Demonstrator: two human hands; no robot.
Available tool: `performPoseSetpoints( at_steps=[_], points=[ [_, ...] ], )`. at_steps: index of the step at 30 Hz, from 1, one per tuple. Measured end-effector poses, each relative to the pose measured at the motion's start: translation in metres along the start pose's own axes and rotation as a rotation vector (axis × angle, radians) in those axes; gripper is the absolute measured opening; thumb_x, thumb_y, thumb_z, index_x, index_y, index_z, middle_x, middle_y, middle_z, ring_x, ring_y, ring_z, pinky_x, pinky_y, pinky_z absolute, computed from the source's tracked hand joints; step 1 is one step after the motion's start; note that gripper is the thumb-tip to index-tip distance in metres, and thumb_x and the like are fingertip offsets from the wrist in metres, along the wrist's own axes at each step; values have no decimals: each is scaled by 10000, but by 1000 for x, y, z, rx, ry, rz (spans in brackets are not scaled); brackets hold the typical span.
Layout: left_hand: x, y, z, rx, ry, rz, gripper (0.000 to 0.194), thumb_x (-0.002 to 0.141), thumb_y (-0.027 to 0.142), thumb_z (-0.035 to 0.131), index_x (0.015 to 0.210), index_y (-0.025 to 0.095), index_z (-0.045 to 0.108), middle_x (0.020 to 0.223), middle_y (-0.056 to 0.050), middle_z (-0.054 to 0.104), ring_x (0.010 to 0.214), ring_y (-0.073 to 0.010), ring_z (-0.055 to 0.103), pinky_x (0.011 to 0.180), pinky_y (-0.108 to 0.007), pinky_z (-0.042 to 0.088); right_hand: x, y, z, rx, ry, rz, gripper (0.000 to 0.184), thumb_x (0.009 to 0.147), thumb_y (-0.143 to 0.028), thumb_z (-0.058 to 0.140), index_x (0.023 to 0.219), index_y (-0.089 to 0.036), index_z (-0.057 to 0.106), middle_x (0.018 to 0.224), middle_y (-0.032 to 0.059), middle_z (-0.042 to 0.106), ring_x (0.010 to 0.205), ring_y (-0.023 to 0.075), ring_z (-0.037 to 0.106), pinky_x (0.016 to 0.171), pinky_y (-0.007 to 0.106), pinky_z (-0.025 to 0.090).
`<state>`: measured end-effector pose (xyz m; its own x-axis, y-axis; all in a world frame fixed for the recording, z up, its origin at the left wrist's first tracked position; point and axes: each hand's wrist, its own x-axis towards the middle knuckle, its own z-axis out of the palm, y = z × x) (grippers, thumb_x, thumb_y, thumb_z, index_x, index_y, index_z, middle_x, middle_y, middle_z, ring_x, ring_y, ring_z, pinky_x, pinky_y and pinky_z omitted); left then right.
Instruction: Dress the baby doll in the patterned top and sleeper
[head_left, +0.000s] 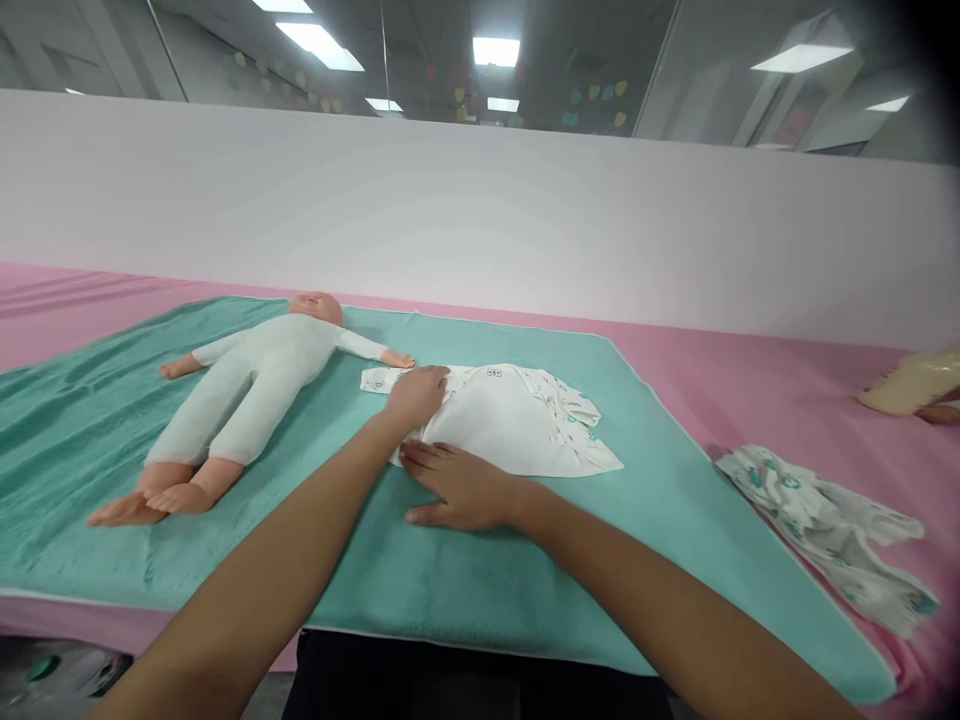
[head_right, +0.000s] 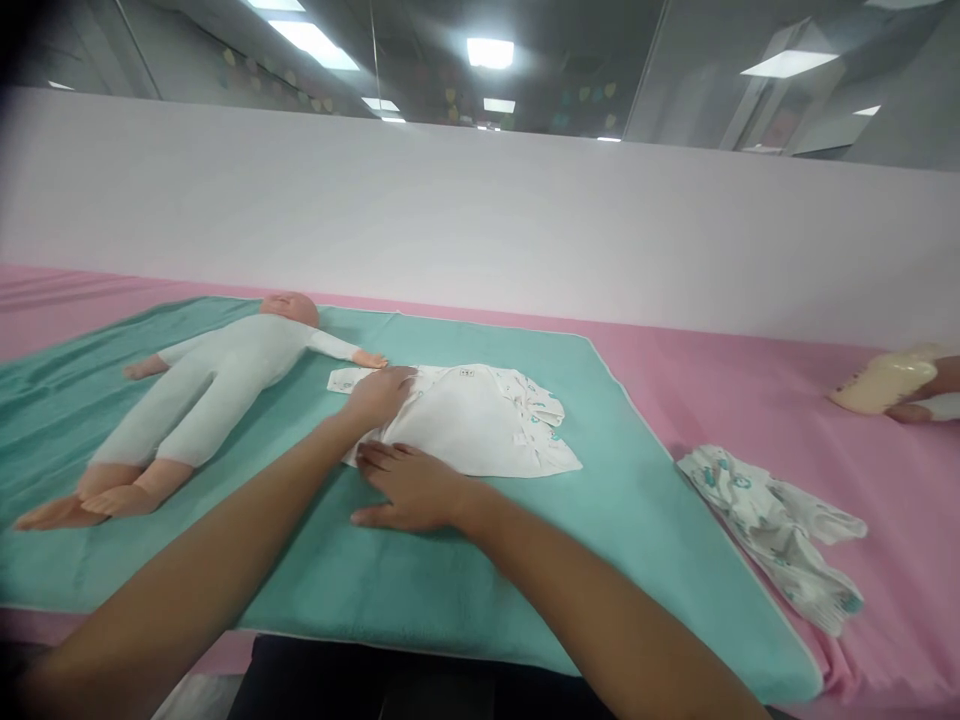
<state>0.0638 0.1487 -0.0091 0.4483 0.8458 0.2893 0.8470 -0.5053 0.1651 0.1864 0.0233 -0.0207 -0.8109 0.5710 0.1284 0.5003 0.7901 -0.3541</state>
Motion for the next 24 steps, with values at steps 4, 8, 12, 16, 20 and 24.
performPoseSetpoints(
  at_steps=[4,8,12,16,20,24],
  points=[
    [-3,37,16,-228,-72,217,431,916,328,285,1288,203,464,1397,-24,433,1329,-167,313,1096,-316,259,0,-4,-13,186,-39,-68,593,850,-495,521,1328,-153,443,1377,99,425,1305,234,324,1097,374,227],
    [-4,47,38,-238,-322,307,538,921,451,244,1378,188,353,1484,-46,273,1384,-191,175,1122,-361,198,-17,9,-32,644,-175,-10,456,871,-438,505,1240,-174,543,1246,72,559,1201,209,470,1030,349,346],
    [-7,40,47,-58,-281,389,570,902,414,315,1408,154,277,1507,-89,191,1398,-232,87,1129,-425,123,-35,43,-29,860,243,277,437,907,-424,374,1186,-147,564,1047,82,651,958,193,616,902,370,452],
    [-11,40,47,-21,-195,236,571,917,420,235,1410,135,272,1499,-119,213,1386,-256,153,1111,-446,163,-39,77,-13,293,597,614,397,879,-389,393,1155,-169,574,1069,77,627,1013,198,564,942,355,407],
    [-12,43,46,-50,-197,159,564,921,414,192,1398,131,293,1506,-103,199,1387,-252,148,1100,-449,189,-43,97,-12,-153,368,696,567,913,-519,272,1320,-159,431,1394,94,391,1291,224,322,1079,389,225],
    [-13,43,45,-78,-210,135,596,912,491,173,1403,172,283,1514,-78,176,1391,-249,128,1095,-465,191,-56,117,-22,-240,227,842,731,899,-606,177,1404,-88,281,1488,125,194,1375,240,133,1101,419,151]
  ],
)
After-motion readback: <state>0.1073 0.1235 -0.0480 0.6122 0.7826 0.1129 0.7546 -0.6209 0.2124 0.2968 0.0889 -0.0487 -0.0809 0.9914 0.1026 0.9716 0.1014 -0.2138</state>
